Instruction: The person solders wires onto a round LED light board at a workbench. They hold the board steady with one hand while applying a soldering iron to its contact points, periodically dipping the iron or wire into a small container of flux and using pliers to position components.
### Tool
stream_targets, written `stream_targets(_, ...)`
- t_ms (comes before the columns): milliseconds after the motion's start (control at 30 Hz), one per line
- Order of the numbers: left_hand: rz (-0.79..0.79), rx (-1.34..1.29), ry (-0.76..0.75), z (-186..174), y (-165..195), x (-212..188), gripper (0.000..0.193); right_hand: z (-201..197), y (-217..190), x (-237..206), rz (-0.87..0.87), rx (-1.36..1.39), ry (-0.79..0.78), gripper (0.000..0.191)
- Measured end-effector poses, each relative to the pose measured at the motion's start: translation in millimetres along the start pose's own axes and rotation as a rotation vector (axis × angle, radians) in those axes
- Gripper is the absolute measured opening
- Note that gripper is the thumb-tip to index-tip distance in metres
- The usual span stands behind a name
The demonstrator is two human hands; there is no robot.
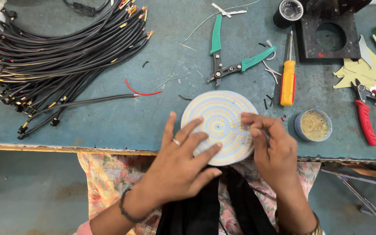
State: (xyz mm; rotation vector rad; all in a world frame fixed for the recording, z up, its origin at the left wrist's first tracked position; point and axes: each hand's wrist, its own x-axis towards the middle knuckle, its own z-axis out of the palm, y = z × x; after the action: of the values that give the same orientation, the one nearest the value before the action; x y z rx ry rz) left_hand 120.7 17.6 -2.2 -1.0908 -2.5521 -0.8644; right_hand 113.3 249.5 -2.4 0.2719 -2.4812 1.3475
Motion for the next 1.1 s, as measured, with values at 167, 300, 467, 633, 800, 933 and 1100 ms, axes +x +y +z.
stream_targets(167,-0.004,-0.005,0.034,7,12,-1,0.043,0,11,13,-0.044,0.084,-0.049,0.011)
stream_targets(300,-0.062,-0.010,0.130,4,16,7,0.027,-4,15,1,-0.054,0.324,-0.027,0.006)
stream_targets(467,-0.173,-0.220,0.334,4,32,29,0.015,-7,17,-30,-0.091,0.446,0.059,0.007)
stream_targets(633,-0.131,-0.464,0.253,8,49,47,0.011,-15,17,-48,-0.113,0.420,0.099,0.011)
stream_targets(800,-0.096,-0.454,0.227,13,60,52,0.009,-25,16,-55,-0.146,0.337,0.144,0.013)
stream_targets(933,-0.036,-0.430,0.220,19,65,54,0.010,-30,20,-62,-0.170,0.267,0.159,0.013)
stream_targets(1100,-0.019,-0.376,0.214,29,70,56,0.011,-33,25,-68,-0.150,0.330,0.191,0.013)
